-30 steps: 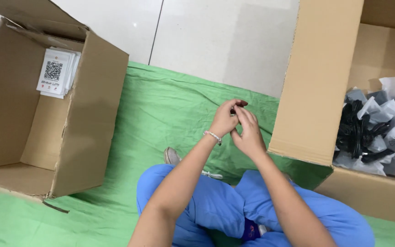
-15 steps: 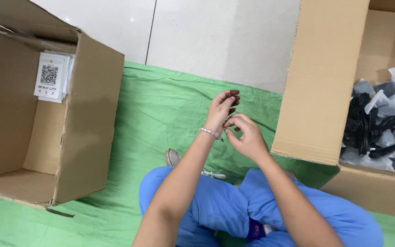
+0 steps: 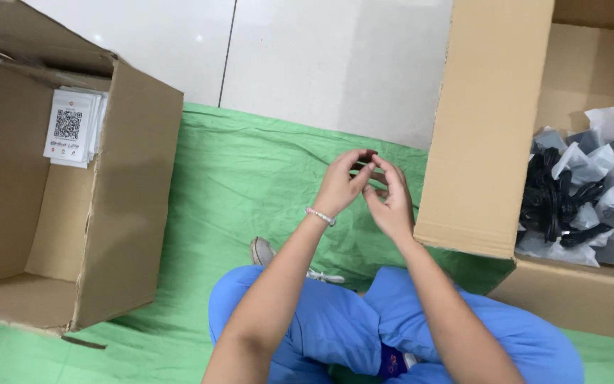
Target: The person packs electronic components and cables into retail boxes and then places those boxes into larger shipping boxes while sitting on the floor.
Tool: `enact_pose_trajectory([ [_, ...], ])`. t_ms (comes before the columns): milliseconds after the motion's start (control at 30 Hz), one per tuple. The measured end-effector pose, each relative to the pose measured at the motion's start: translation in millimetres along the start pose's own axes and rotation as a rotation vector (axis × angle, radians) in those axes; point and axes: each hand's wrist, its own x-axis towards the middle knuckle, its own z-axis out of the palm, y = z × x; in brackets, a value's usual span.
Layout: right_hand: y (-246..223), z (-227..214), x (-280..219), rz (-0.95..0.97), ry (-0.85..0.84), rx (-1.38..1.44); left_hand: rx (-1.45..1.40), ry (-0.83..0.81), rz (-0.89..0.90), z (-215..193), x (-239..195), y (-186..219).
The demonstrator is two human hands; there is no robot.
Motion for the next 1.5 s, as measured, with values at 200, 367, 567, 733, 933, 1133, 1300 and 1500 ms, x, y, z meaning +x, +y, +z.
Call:
enact_pose_trajectory([
  [200,-5,-6,2,-0.036,-0.002,-0.117,0.324,-0.004,0.212,-3,-5,13],
  [367,-22,-1,-6,-0.102,-0.018,-0.218,0.339,0.017,0.260,-3,-10,17],
  [567,-60,9,-19,-0.250,-0.057,-0.476,0.322,0.035,0.373,-8,-13,27],
  [733,-76,9,-28,-0.291,-0.119,-0.663,0.274,0.011,0.387,-12,-20,29],
  [933,-40,14,-29,-0.248,-0.159,-0.648,0.344,-0.013,0.356,-9,-27,1],
  [1133,-11,19,-29,-0.122,-0.205,-0.540,0.469,-0.091,0.166,-4,-28,-22],
  [1300,35,47,-18,-0.177,-0.151,-0.475,0.538,-0.017,0.091,-13,-21,-58],
  [1500,40,184,5,0.131,-0.038,0.103,0.820,0.353,-0.255,-121,-21,-32],
])
